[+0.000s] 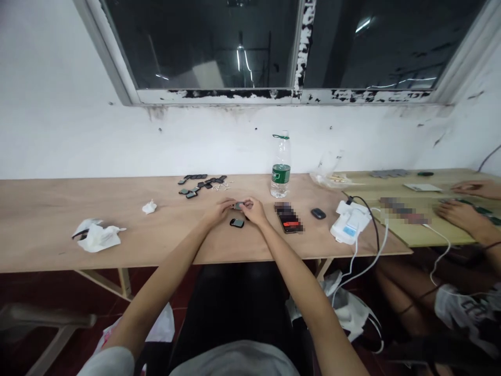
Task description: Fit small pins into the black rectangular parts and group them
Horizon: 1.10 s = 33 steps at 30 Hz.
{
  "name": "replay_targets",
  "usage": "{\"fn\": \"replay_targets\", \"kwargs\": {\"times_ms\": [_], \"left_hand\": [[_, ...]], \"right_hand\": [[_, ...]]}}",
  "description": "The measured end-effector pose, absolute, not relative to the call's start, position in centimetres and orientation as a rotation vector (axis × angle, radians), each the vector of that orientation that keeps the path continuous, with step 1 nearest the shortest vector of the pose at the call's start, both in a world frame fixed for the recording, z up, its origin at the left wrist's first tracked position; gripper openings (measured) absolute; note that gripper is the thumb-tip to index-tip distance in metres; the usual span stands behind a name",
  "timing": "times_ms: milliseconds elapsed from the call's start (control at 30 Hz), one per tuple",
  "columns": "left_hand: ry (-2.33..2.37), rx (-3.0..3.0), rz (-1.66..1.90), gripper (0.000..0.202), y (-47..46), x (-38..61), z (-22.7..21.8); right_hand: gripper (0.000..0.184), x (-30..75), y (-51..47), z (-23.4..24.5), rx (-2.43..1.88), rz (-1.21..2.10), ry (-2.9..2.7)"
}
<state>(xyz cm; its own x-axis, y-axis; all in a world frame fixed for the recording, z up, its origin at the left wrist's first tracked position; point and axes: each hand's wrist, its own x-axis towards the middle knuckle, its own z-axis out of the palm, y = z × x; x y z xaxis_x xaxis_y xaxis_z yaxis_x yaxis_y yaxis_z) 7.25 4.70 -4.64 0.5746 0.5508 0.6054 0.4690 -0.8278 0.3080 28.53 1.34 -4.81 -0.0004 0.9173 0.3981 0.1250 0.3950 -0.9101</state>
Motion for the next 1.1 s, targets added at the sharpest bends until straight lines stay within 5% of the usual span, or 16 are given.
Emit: {"fn": "replay_targets", "kwargs": {"times_ms": [267,1100], "left_hand": [[0.929,2.618,0.996,0.055,5.0,6.8,-5.1],[0.991,2.546,1.046,0.038,3.5,7.9,-3.7]], "right_hand": [[0.043,28.9,1.3,-4.2,-0.959,1.009,-1.284],[0.034,29.1,1.4,-3.7,-0.922,1.155,-1.211]]}}
